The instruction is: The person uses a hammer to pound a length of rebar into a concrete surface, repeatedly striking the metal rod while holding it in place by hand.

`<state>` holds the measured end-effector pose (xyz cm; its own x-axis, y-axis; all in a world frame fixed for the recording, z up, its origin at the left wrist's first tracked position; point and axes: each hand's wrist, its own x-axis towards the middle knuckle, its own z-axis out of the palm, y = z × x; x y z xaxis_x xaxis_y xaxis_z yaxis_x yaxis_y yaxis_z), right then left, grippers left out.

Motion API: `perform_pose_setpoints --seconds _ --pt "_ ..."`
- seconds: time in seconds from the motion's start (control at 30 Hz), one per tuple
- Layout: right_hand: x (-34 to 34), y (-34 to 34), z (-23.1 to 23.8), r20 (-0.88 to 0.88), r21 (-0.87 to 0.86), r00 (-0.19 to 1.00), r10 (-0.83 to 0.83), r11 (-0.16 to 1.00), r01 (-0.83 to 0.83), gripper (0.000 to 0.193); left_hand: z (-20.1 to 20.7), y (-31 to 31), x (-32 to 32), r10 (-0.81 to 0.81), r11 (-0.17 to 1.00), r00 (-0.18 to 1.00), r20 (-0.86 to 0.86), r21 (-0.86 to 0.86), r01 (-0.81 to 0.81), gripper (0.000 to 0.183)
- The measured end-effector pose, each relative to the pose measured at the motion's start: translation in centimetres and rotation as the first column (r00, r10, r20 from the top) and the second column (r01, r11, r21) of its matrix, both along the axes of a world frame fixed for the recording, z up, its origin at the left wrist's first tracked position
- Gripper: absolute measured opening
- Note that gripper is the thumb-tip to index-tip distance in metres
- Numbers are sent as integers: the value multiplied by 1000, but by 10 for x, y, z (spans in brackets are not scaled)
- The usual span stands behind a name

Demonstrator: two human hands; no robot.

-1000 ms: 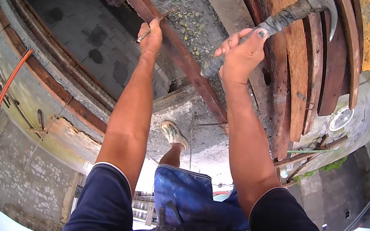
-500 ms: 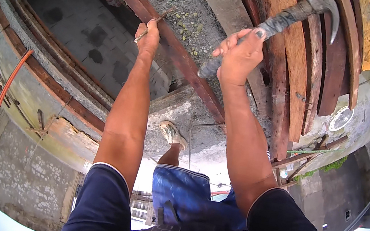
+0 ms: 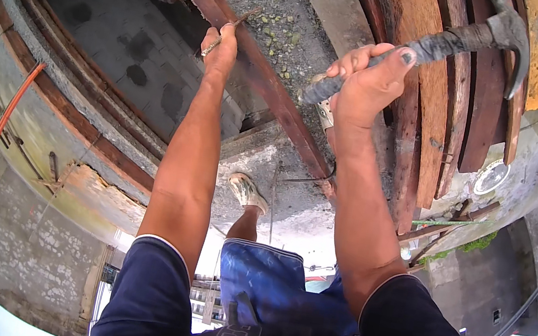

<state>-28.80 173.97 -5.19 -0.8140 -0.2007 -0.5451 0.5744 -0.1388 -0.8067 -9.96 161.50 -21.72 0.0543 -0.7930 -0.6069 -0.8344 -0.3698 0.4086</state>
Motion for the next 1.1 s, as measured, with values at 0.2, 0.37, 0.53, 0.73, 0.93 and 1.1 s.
perform_pose_setpoints --seconds 0.2,0.37,0.53,0.73,0.93,1.1 --pt "50 47 -48 823 40 469 320 792 -609 37 -10 10 -7 -56 998 998 7 17 56 56" --pt "-32 49 42 233 157 880 413 878 -453 50 4 -4 12 -63 998 998 25 -8 63 55" --pt "16 0 -18 52 128 996 65 989 -72 58 6 4 -16 -91 996 996 13 -4 91 56" --pt "54 37 -31 826 -20 470 311 850 -527 45 6 7 -6 -47 999 998 -31 -4 47 56" --pt "-64 26 53 23 55 984 178 982 -179 63 3 -3 14 -107 994 994 33 -20 107 56" --pt "49 13 3 450 92 704 549 756 -649 44 4 3 -4 -80 997 997 17 -21 80 57"
